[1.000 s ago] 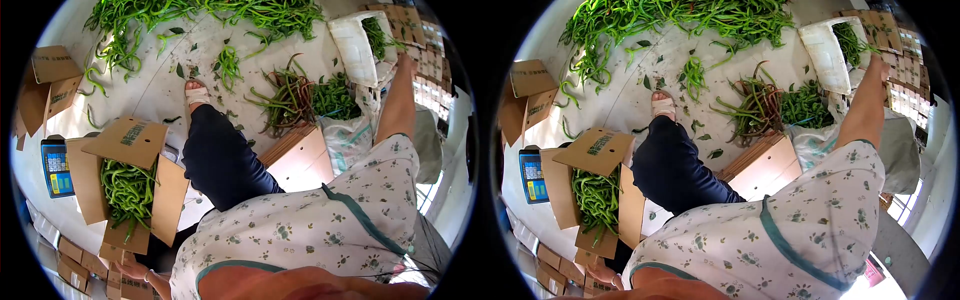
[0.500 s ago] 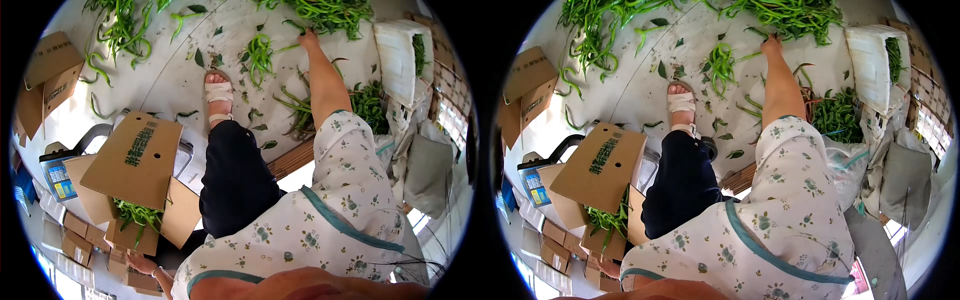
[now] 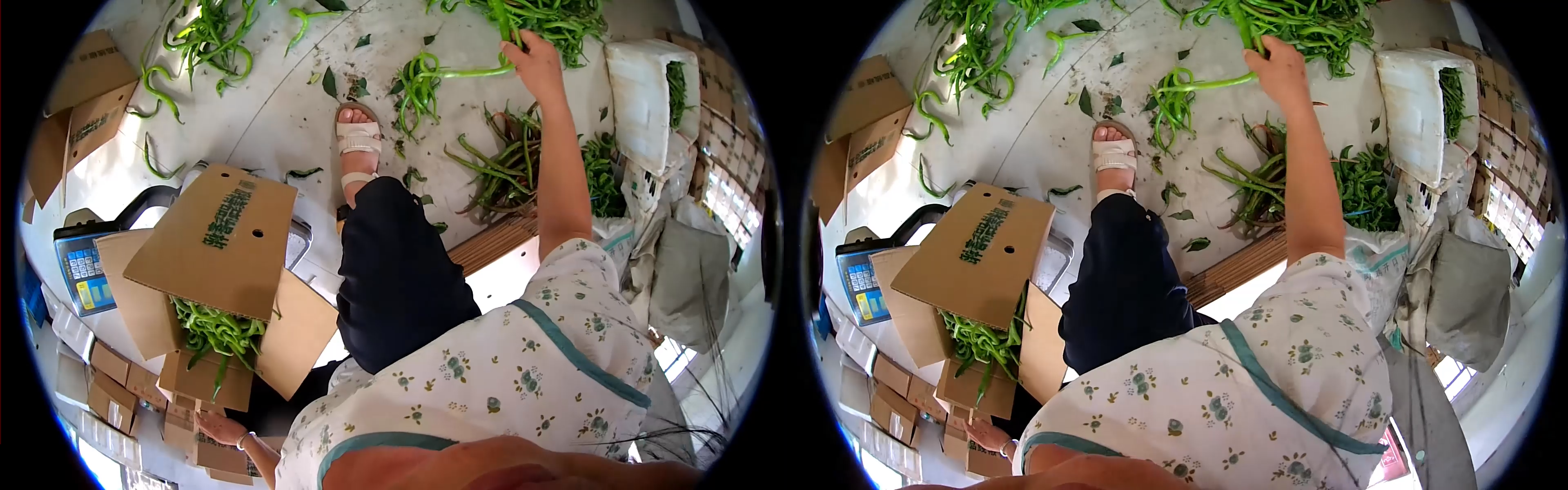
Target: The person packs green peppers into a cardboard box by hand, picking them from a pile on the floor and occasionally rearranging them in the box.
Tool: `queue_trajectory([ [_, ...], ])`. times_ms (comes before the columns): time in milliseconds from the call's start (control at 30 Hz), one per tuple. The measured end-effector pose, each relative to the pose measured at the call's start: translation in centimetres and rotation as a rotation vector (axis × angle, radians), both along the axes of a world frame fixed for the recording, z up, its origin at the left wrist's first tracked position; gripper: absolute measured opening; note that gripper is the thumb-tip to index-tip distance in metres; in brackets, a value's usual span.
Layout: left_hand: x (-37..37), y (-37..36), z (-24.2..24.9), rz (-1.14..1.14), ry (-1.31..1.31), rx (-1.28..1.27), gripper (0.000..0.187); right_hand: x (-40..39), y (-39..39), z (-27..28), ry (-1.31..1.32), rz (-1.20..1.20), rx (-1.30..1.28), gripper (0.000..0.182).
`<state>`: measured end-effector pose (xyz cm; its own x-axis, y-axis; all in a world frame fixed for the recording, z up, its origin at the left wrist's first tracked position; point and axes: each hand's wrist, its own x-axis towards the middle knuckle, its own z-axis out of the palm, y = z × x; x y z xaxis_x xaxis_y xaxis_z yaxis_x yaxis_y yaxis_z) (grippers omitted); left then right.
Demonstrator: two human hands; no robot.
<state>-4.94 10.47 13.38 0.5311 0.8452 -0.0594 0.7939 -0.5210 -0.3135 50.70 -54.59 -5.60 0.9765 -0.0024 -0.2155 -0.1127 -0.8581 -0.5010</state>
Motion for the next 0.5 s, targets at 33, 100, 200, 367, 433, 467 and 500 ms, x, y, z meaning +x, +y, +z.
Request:
queue_trajectory([
  [33,-0.1,0.1,-0.1,0.016,-0.004,0.003,0.038,-0.5,0.8,0.1,0.004,0.028,0.013,0.022],
  [100,-0.6,0.2,-0.1,-0.010,-0.005,0.007,0.039,-2.4,4.3,0.1,0.059,-0.006,0.172,0.021],
  [200,-0.8,0.1,-0.2,0.000,-0.047,-0.035,0.040,-5.2,10.2,-4.3,-0.004,-0.021,0.073,0.026],
  [367,0.4,-0.9,0.2,-0.051,-0.012,-0.016,0.040,-8.4,13.7,-9.5,-0.161,0.038,-0.123,0.034],
  [433,0.2,-0.6,0.2,-0.042,-0.049,-0.014,0.039,-8.4,14.3,-7.1,-0.147,0.030,-0.183,0.040],
  [467,0.2,-0.6,0.0,-0.039,-0.073,-0.019,0.039,-8.6,13.9,-6.5,-0.212,0.083,-0.187,0.040],
  [500,0.1,-0.6,-0.2,-0.035,-0.119,-0.030,0.039,-8.5,13.2,-5.9,-0.282,0.137,-0.193,0.041],
])
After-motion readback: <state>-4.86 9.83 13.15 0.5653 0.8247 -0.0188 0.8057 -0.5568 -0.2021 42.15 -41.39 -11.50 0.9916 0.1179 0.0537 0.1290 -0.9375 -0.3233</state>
